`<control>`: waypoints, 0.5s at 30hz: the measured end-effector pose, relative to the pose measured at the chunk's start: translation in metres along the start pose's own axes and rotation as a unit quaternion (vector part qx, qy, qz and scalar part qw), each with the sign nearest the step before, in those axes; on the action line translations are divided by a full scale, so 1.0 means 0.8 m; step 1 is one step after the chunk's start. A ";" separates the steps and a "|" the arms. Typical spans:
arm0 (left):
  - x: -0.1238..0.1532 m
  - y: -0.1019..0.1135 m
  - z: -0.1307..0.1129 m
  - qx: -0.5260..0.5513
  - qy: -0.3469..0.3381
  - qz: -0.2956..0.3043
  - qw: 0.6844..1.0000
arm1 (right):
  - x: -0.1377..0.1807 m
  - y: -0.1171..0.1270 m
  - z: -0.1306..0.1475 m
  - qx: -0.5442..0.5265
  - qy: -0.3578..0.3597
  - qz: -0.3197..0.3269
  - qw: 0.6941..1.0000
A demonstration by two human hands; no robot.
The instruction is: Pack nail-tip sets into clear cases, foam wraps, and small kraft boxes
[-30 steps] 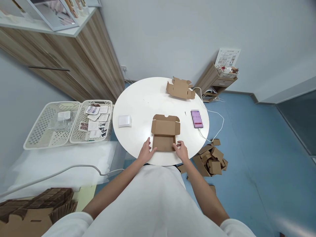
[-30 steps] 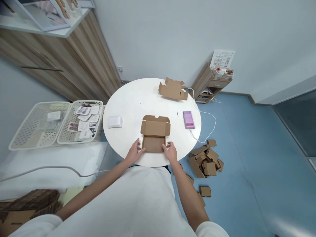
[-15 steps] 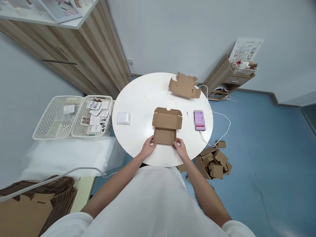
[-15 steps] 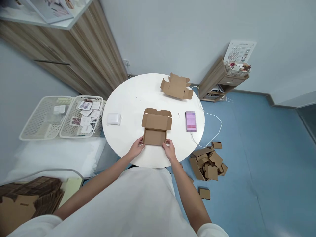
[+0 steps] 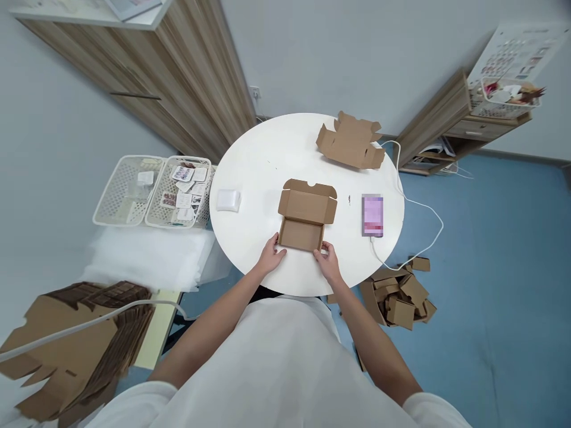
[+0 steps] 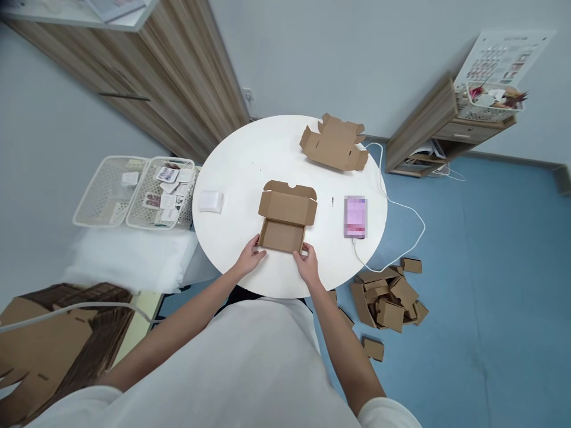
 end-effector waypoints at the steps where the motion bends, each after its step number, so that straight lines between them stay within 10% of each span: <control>1: 0.000 0.000 0.001 0.000 0.001 0.000 1.000 | 0.000 0.000 0.000 0.007 0.000 0.002 1.000; 9: 0.008 0.026 0.005 0.029 -0.011 -0.012 0.999 | 0.019 0.029 0.000 0.087 0.043 -0.117 0.988; 15: -0.015 0.171 0.009 0.035 -0.013 -0.215 0.976 | 0.040 -0.021 0.079 0.137 0.182 -0.127 0.966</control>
Point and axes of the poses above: each hand's wrist, its own x-axis away from the middle knuckle, its own y-axis out of the back of the hand, z = x × y, the point moved 9 cm from there along -x, towards the middle knuckle, and after that the axes turned 8 degrees about y, right-handed, at the moved point
